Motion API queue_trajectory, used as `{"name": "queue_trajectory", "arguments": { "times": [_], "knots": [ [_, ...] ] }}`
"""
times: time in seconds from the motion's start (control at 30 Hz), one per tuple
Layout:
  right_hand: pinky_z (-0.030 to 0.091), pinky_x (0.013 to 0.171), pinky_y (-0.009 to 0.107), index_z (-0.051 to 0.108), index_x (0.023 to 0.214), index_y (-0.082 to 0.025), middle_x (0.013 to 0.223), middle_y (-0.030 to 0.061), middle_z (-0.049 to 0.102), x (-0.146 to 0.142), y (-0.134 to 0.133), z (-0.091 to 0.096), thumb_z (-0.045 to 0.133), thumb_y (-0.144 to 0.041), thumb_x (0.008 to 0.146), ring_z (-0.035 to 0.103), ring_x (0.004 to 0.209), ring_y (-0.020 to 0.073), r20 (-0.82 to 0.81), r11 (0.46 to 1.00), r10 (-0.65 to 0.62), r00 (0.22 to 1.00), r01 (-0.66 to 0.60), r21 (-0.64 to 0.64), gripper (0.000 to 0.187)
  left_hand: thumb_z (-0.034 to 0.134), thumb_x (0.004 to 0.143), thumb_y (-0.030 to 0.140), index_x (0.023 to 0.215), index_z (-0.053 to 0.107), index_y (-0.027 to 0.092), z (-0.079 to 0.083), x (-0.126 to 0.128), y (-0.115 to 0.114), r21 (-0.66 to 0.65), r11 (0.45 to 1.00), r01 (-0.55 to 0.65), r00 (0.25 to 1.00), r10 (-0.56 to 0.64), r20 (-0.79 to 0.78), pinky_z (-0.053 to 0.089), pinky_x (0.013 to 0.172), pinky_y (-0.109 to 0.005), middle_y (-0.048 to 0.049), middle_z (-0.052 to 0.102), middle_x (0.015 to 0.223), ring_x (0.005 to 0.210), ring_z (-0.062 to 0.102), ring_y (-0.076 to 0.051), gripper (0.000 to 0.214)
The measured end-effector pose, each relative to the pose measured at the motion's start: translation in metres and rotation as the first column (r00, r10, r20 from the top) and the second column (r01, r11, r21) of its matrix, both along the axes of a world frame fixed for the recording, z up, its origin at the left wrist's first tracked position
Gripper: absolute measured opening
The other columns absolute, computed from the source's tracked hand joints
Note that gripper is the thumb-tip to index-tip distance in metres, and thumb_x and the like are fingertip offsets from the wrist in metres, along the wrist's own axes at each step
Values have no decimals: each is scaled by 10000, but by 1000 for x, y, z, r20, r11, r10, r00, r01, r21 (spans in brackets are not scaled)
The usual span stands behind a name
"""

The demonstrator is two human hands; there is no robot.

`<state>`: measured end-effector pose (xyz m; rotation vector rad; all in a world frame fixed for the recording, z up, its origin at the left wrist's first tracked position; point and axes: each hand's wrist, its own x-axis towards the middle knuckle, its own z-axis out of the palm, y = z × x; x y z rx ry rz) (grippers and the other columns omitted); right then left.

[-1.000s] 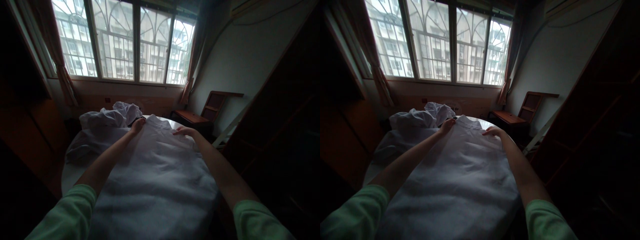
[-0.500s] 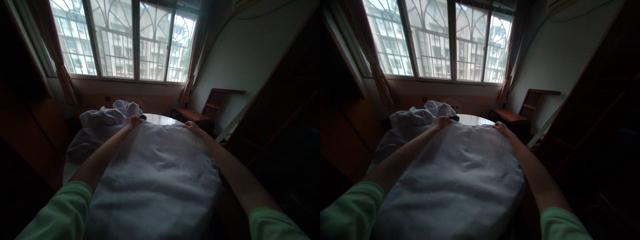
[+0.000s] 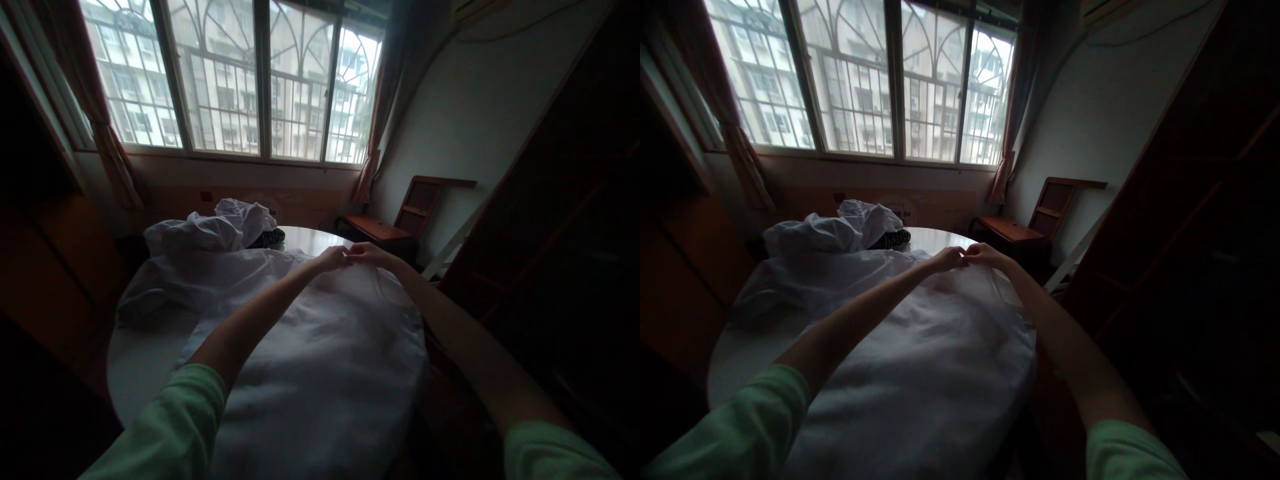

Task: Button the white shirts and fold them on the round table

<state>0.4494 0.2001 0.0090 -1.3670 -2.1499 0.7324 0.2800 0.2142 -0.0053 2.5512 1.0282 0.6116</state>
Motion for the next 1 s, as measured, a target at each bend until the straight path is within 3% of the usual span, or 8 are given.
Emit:
{"name": "queue_trajectory", "arguments": {
  "times": [0.1,0.2,0.33,0.47,0.63,0.8,0.9,1.0],
  "knots": [
    [345,549,235,601,706,-124,627,1,540,24,-6,3,599,-561,594,461,584,108,68,995,-78,995,82,-56,451,454,824,313,867,634,141,3,1,-5,153,980,-128,990,136,-44,429,711,-296,-63,633,791,751,574,-172,253],
    [332,524,228,582,651,-130,593,-8,516,46,0,-4,594,-544,599,447,562,107,87,972,-231,969,226,63,418,415,830,182,960,604,140,-5,6,-18,423,885,-194,976,217,-6,392,823,-345,-108,595,1005,942,528,-210,233],
    [337,523,214,589,628,-134,587,-8,539,56,13,-19,581,-434,649,464,580,114,169,930,-342,924,307,203,300,442,827,196,1130,522,167,-33,38,-54,520,829,208,973,-123,-194,374,888,-336,-94,516,1163,1058,462,-208,314],
    [355,543,202,615,643,-131,654,18,612,49,17,-28,539,-278,715,510,617,121,325,914,-395,860,330,237,181,391,873,271,1186,498,212,-62,74,-92,377,707,598,797,-478,-368,442,772,-275,-76,532,1127,988,513,-175,336],
    [383,611,202,664,794,-136,814,50,663,41,15,-27,543,-229,739,565,724,139,420,896,-438,795,344,281,162,357,873,223,1165,534,246,-71,92,-115,401,707,582,800,-406,-442,448,531,-264,-119,542,1062,874,570,-219,342],
    [393,660,241,672,858,-169,897,68,659,39,13,-21,584,-309,732,569,804,177,494,854,-518,699,382,355,207,434,826,206,920,644,140,-62,93,-124,429,639,638,762,-444,-472,467,515,-280,-154,590,960,774,602,-208,239],
    [390,717,276,679,813,-179,887,84,661,34,9,-20,592,-322,734,540,893,217,555,832,-547,627,335,441,185,422,833,232,744,661,136,-56,95,-129,336,710,619,758,-427,-493,483,554,-303,-143,630,787,773,615,-228,272],
    [393,699,273,678,802,-169,888,93,662,29,7,-19,574,-290,752,549,873,214,591,846,-524,613,293,446,167,407,845,268,883,644,115,-53,99,-132,216,857,468,831,-344,-438,496,587,-317,-161,644,816,780,627,-239,284]
  ]
}}
